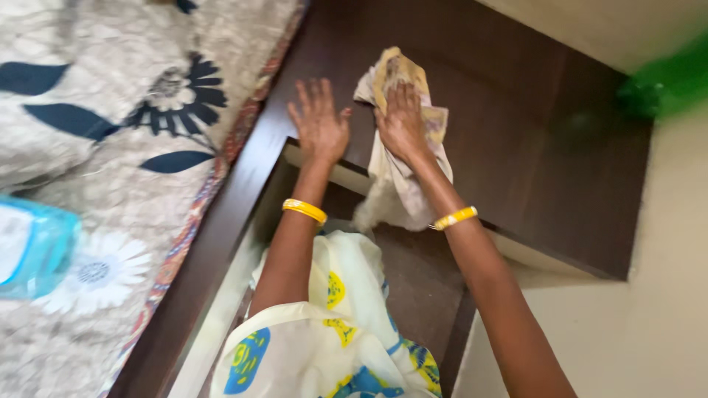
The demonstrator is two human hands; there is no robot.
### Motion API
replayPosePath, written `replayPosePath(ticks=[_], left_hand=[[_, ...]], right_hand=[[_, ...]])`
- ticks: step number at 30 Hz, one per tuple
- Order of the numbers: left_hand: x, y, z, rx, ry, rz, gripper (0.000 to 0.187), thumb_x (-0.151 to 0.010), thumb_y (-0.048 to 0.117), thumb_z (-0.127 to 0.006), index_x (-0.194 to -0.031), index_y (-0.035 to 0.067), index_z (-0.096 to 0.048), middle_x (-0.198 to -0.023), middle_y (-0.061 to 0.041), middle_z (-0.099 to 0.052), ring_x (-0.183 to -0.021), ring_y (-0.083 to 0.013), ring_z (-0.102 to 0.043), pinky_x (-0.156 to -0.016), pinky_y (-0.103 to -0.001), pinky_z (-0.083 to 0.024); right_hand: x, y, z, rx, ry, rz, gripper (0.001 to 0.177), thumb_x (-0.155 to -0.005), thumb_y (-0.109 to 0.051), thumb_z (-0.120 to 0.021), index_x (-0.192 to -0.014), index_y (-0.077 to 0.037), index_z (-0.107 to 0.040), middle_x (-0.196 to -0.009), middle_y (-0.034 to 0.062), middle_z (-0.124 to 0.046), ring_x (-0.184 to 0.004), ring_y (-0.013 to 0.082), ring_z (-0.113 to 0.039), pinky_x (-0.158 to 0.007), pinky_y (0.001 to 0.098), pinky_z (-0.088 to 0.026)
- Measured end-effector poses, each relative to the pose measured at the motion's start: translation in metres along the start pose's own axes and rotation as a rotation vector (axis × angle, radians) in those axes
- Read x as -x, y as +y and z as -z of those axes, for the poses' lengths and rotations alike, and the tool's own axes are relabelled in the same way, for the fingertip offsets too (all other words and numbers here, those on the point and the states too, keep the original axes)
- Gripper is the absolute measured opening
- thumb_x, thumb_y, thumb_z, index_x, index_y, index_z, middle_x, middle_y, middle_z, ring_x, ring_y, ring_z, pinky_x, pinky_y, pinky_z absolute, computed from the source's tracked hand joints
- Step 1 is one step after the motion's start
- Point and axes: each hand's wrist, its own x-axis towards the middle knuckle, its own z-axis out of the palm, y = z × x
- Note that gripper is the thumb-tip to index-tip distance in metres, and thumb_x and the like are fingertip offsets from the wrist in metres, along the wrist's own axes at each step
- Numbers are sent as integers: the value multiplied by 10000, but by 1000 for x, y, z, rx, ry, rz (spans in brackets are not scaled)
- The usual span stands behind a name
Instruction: The person wipes a wooden surface and bed with a cloth, then opens a drawer and rearranges various items including bottles, tubes, and containers. The person moves items from the drawer to the bed and back, organizing them.
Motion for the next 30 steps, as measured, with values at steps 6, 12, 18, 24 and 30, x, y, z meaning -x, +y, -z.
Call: replayPosePath(ticks=[6,12,18,24,30], left_hand=[[55,-38,42,527,47,-201,672,-1044,337,-528,-1610,34,-329,-1637,-235,-350,-1529,-445,-256,-1214,-584,-327],[246,-126,163,156,226,-141,571,-937,194,-711,-1474,81,-551,-1544,-122,-536,-1571,-339,-370,-1182,-581,-410],[407,-195,239,-352,344,97,621,-916,214,-740,-1486,59,-550,-1650,-192,-424,-1578,-490,-188,-1194,-744,-185],[555,-243,325,-465,374,596,826,-991,439,-633,-1705,104,-388,-1778,-238,-242,-1599,-536,-29,-1081,-906,-8],[577,-285,348,-521,356,686,842,-991,597,-607,-1729,296,-333,-1809,-193,-104,-1614,-450,35,-1075,-913,36]], right_hand=[[-93,-90,-73,-95,145,291,621,-935,-219,-621,-1406,163,-486,-1495,398,-430,-1429,546,-339,-1200,564,-213],[-85,-159,-99,-245,149,380,435,-857,-93,-597,-1241,111,-601,-1350,326,-579,-1353,493,-480,-1255,543,-319],[16,-234,-97,-257,189,561,503,-846,-77,-588,-1256,210,-540,-1350,408,-524,-1343,581,-416,-1210,623,-232],[120,-324,-74,-276,112,762,566,-870,-128,-556,-1289,251,-523,-1368,437,-512,-1346,589,-409,-1226,622,-215],[212,-399,-53,-340,58,878,592,-887,-157,-561,-1293,273,-525,-1378,466,-513,-1367,622,-397,-1235,625,-196]])
